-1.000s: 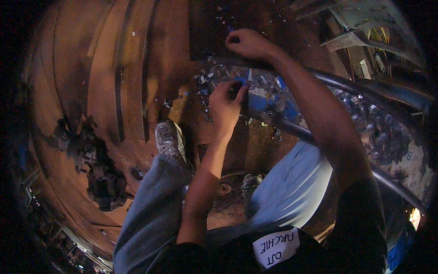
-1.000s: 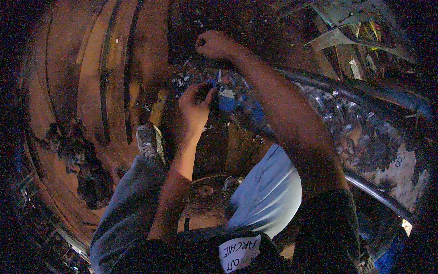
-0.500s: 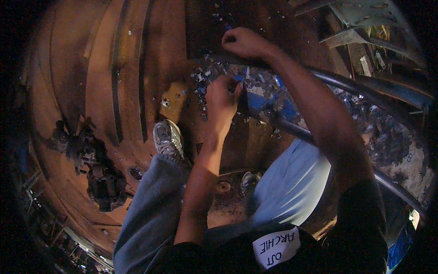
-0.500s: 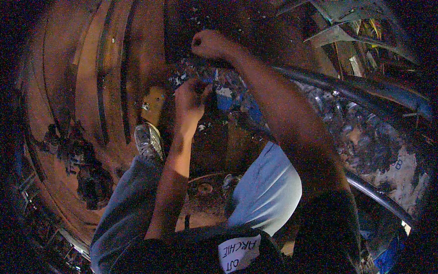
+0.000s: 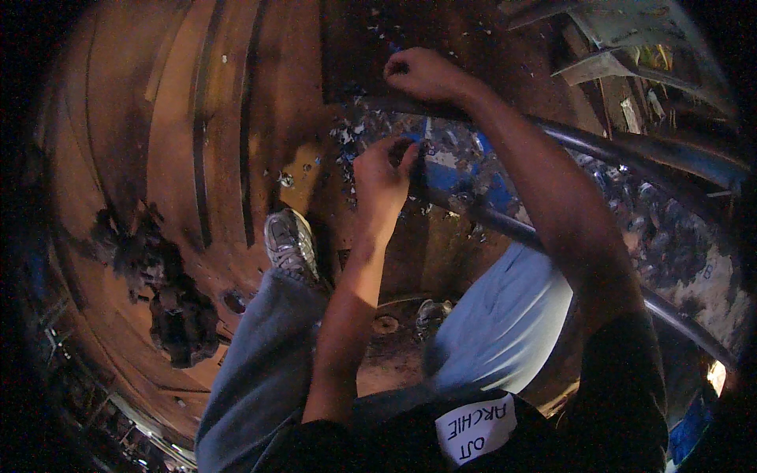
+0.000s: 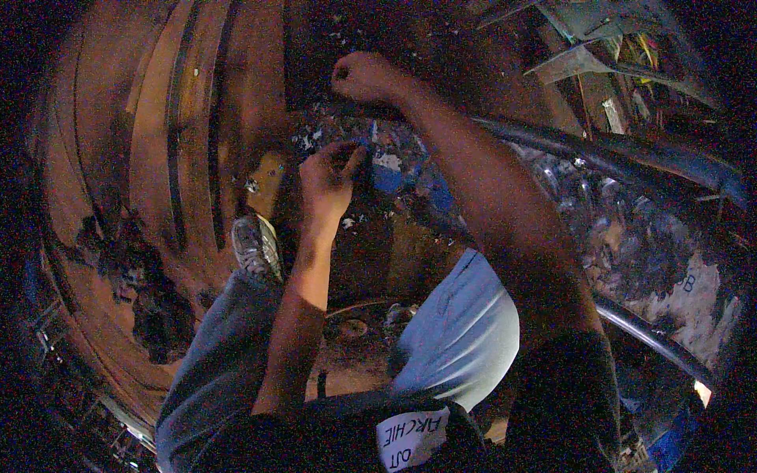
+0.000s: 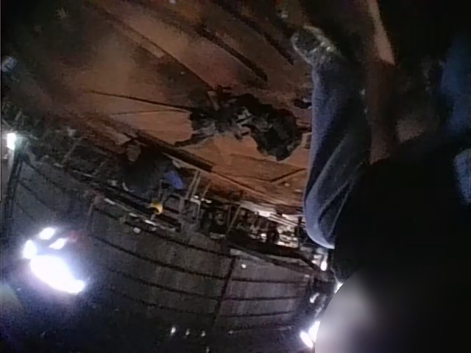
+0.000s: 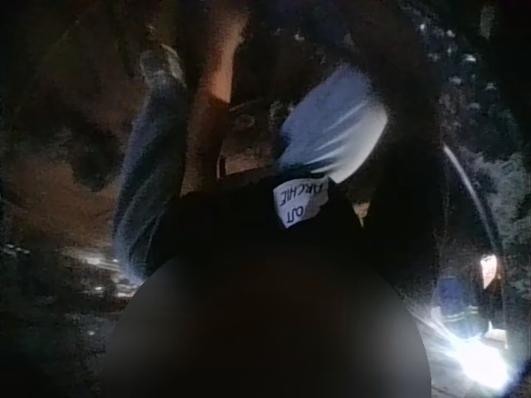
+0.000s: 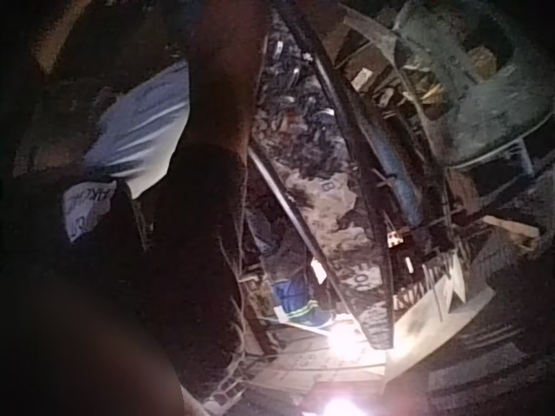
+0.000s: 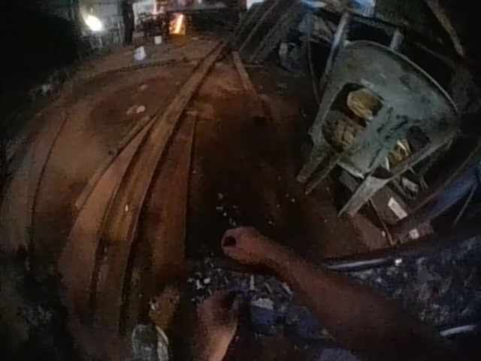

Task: The person sits on the floor and uses their hands to peel paint and debris from a curved metal frame. They repeatedly scrape and pull at the surface, removing flakes and exposing the underlying material.

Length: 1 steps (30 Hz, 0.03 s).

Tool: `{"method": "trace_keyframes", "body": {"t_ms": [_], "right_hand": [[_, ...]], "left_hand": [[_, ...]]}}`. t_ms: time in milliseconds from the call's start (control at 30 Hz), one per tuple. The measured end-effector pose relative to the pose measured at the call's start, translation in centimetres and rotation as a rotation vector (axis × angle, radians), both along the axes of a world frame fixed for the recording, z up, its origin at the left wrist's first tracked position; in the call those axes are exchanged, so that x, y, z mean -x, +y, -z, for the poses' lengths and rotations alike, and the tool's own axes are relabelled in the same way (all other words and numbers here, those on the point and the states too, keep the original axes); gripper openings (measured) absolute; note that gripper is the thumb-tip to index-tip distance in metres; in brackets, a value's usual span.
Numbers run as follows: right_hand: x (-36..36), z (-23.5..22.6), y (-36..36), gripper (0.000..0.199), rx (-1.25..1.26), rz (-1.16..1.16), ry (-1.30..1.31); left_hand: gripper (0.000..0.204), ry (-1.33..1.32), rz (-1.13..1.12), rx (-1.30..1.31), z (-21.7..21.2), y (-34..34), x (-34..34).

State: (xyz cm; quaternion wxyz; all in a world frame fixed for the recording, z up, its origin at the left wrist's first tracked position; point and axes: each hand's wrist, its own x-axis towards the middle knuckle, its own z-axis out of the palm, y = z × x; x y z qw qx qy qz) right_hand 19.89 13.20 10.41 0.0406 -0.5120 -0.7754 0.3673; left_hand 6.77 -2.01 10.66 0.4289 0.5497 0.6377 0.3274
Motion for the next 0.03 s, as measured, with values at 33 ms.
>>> {"method": "trace_keyframes", "body": {"t_ms": [33], "right_hand": [[0.02, -0.18, -0.03, 0.027, 0.007, 0.006, -0.011]], "left_hand": [[0.018, 0.007, 0.01, 0.0, -0.4, 0.07, -0.06]]}}
